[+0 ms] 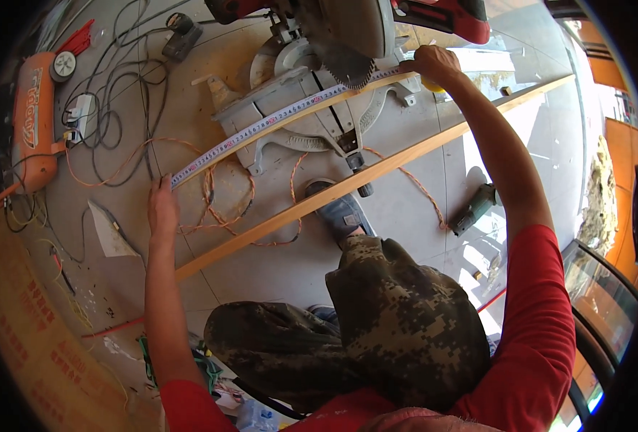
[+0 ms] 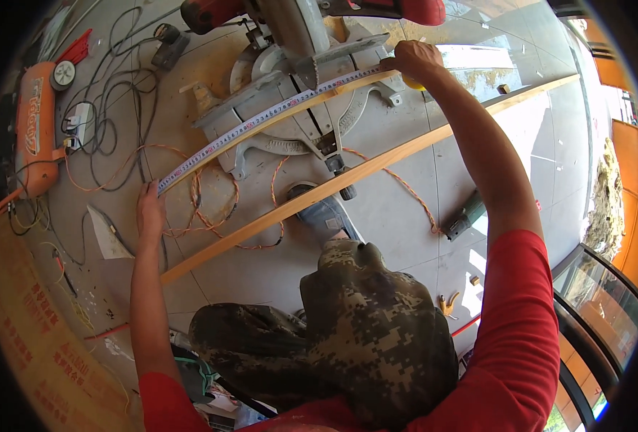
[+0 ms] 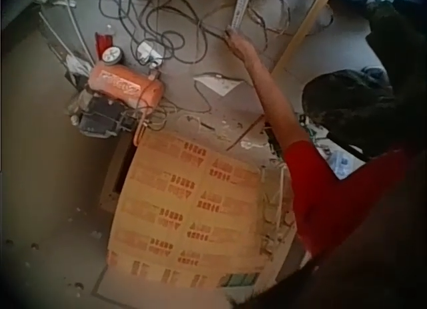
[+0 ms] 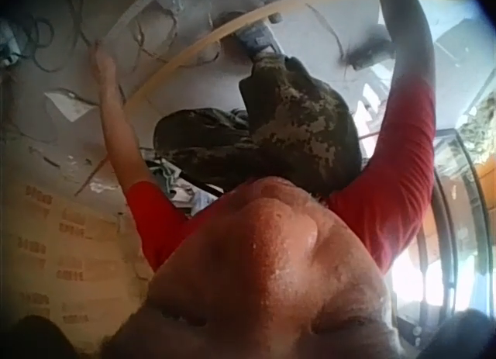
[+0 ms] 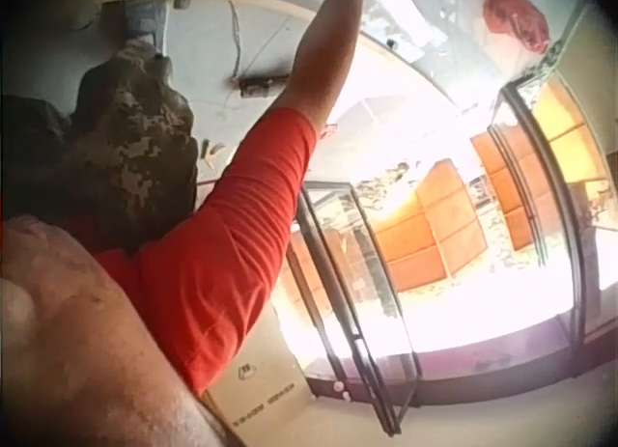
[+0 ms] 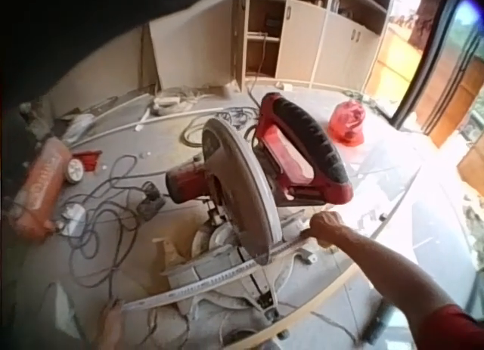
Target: Measure and cut wooden planks using a miter saw and then assemble using a nail gun.
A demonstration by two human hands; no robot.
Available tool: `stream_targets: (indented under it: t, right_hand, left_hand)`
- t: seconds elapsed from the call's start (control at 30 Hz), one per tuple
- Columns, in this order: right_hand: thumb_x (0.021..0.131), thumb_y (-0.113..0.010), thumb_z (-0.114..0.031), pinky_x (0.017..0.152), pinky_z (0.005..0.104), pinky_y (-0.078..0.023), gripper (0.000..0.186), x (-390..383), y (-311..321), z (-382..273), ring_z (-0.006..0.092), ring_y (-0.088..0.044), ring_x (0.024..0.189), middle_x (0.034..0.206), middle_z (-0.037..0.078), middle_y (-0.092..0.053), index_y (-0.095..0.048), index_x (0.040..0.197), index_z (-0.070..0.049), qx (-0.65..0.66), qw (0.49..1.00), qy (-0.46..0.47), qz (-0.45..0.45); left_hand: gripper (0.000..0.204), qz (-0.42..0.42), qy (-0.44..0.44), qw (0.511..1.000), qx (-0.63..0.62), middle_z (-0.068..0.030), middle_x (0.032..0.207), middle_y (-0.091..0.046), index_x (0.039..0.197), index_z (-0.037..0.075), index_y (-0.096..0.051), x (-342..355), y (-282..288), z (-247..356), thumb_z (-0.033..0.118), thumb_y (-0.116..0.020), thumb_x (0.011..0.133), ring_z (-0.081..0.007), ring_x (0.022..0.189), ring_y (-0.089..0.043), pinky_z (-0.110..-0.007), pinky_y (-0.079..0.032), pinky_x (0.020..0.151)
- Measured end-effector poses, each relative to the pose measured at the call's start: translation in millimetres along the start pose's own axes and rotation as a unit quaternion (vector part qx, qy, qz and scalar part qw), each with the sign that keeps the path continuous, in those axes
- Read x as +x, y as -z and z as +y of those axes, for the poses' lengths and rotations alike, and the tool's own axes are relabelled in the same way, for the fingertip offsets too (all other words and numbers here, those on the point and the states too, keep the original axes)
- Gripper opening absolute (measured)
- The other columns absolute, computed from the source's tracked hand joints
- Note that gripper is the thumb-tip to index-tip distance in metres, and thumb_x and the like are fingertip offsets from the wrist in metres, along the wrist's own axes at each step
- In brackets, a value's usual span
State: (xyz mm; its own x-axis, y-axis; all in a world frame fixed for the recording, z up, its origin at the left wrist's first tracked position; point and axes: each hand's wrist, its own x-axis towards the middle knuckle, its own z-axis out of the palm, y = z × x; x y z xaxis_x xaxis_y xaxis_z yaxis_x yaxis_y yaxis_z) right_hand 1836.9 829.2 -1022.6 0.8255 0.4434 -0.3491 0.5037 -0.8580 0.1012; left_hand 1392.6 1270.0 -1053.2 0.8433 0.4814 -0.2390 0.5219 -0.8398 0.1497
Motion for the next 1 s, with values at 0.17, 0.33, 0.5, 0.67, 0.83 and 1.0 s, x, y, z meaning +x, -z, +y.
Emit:
stream_targets:
  t: [0.17, 0.33, 0.5, 0.67, 0.83, 1.0]
  right_hand:
    - [0.084, -0.064, -0.057, 0.071, 0.0386, -0.053, 0.052, -21.8, 0.8, -88.6, 0.0269, -0.07, 0.078, 0.084, 0.012, -0.072, -0.075, 0.086, -0.006, 0.033, 0.996, 0.083, -0.013]
    - [0.082, -0.066, -0.054, 0.073, 0.0393, -0.053, 0.049, -19.6, -26.3, -117.7, 0.0273, -0.07, 0.079, 0.085, 0.013, -0.072, -0.074, 0.084, -0.006, 0.098, 0.981, 0.163, 0.026]
    - [0.08, -0.069, -0.052, 0.076, 0.042, -0.054, 0.046, -14.2, -20.2, -174.3, 0.03, -0.07, 0.083, 0.087, 0.016, -0.071, -0.075, 0.088, -0.007, 0.078, 0.973, 0.18, -0.12]
    - [0.093, -0.059, -0.039, 0.07, 0.0403, -0.051, 0.033, 25.4, -80.1, -156.6, 0.0337, -0.067, 0.077, 0.086, 0.019, -0.067, -0.073, 0.105, -0.012, -0.014, 0.952, 0.288, -0.1]
    - [0.094, -0.059, -0.036, 0.073, 0.0408, -0.052, 0.028, -16.7, -39.7, -196.7, 0.0328, -0.067, 0.078, 0.088, 0.017, -0.067, -0.073, 0.107, -0.015, -0.035, 0.944, 0.319, -0.082]
    - [0.084, -0.068, -0.046, 0.072, 0.0432, -0.055, 0.042, 36.0, -104.4, -129.2, 0.0302, -0.07, 0.088, 0.091, 0.014, -0.071, -0.073, 0.098, -0.007, 0.078, 0.971, 0.224, -0.003]
  left_hand:
    - [0.037, 0.015, 0.002, 1.0, 0.015, -0.0187, 0.124, -0.057, 0.128, 0.001, -0.056, -4.6, 0.8, -9.3, 0.003, -0.056, 0.091, -0.0375, 0.114, -0.056, -0.043, -0.047, 0.095]
    - [0.035, 0.022, -0.008, 1.0, 0.008, -0.0185, 0.124, -0.057, 0.127, 0.002, -0.057, -3.4, 1.3, -3.5, 0.004, -0.053, 0.092, -0.037, 0.114, -0.056, -0.042, -0.047, 0.095]
    - [0.035, 0.025, 0.011, 0.999, 0.028, -0.0179, 0.123, -0.057, 0.125, 0.002, -0.058, -10.5, 6.6, -4.7, 0.002, -0.052, 0.091, -0.0364, 0.112, -0.057, -0.042, -0.048, 0.095]
    - [0.036, 0.028, -0.005, 1.0, 0.012, -0.0164, 0.122, -0.058, 0.126, 0.004, -0.058, 3.3, -2.3, 14.6, 0.001, -0.05, 0.091, -0.036, 0.111, -0.057, -0.042, -0.048, 0.094]
    - [0.038, 0.032, 0.019, 0.999, 0.037, -0.0161, 0.122, -0.058, 0.127, 0.004, -0.058, -12.5, 1.2, -9.8, -0.001, -0.05, 0.09, -0.0355, 0.111, -0.058, -0.042, -0.049, 0.093]
    - [0.039, 0.061, -0.024, 0.998, 0.006, -0.0148, 0.121, -0.059, 0.127, 0.005, -0.058, 10.1, -9.8, 25.2, 0.001, -0.054, 0.089, -0.0346, 0.11, -0.058, -0.042, -0.048, 0.093]
